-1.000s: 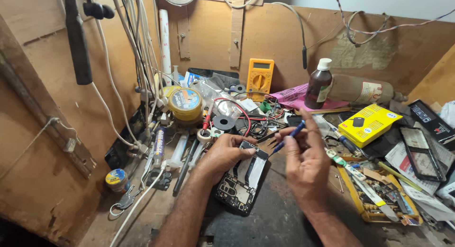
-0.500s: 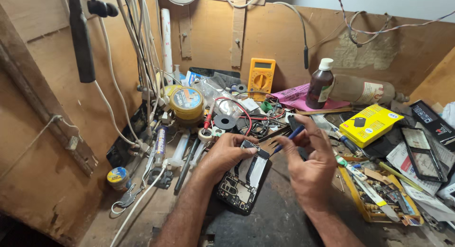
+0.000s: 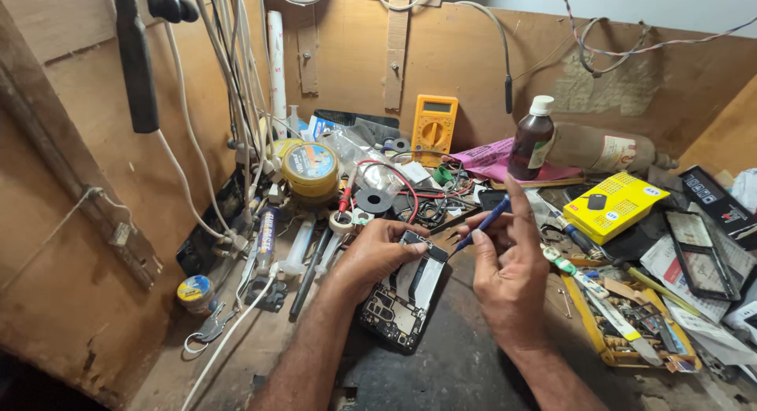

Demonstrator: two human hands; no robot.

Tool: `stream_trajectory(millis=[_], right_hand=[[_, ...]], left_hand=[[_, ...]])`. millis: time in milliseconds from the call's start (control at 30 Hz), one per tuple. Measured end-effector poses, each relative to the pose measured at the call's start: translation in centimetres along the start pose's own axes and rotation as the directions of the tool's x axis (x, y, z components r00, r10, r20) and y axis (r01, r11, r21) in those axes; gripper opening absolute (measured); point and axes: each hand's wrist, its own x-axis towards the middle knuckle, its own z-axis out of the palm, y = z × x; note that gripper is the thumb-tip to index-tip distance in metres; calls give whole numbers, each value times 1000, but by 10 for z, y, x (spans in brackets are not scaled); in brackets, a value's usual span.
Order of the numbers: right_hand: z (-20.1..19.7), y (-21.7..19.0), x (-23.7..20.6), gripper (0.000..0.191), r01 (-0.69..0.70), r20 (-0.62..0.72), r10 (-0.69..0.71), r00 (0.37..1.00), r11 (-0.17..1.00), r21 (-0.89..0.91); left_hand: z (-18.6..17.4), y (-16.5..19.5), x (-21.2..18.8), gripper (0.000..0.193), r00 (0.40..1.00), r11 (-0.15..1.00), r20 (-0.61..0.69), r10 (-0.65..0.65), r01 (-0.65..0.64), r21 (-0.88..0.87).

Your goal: The person uses a small screwdriver to remove screws from a disassembled mobile phone chassis on a cluttered workbench. They then detach a small internal component and set it aside.

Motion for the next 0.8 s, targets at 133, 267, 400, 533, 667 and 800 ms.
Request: stream_trajectory(millis=[133,267,400,533,667,800], right_hand=[[-2,2,2,62,33,-108,-41,993,997,-74],[-5,5,3,61,-55,-180,34,983,992,-111],[-12,12,4,59,-54,-206,10,978,977,-206],[-22,20,7,59,-90,-267,25,963,968,-235],[-29,29,7,59,-145,-276,94,956,974,-173],[-36,35,3,59,-187,-280,139,950,970,-153]], left_hand=[[0,-3,3,33,999,996,-15,-48,46,-81],[1,-9,4,30,996,999,-81,-31,34,29],[12,-6,5,29,987,997,-162,-17,28,67],[17,10,-7,30,994,981,-90,-70,85,175],[23,26,-25,51,997,994,28,-76,73,79],[43,39,-31,61,991,978,56,122,-130,160]])
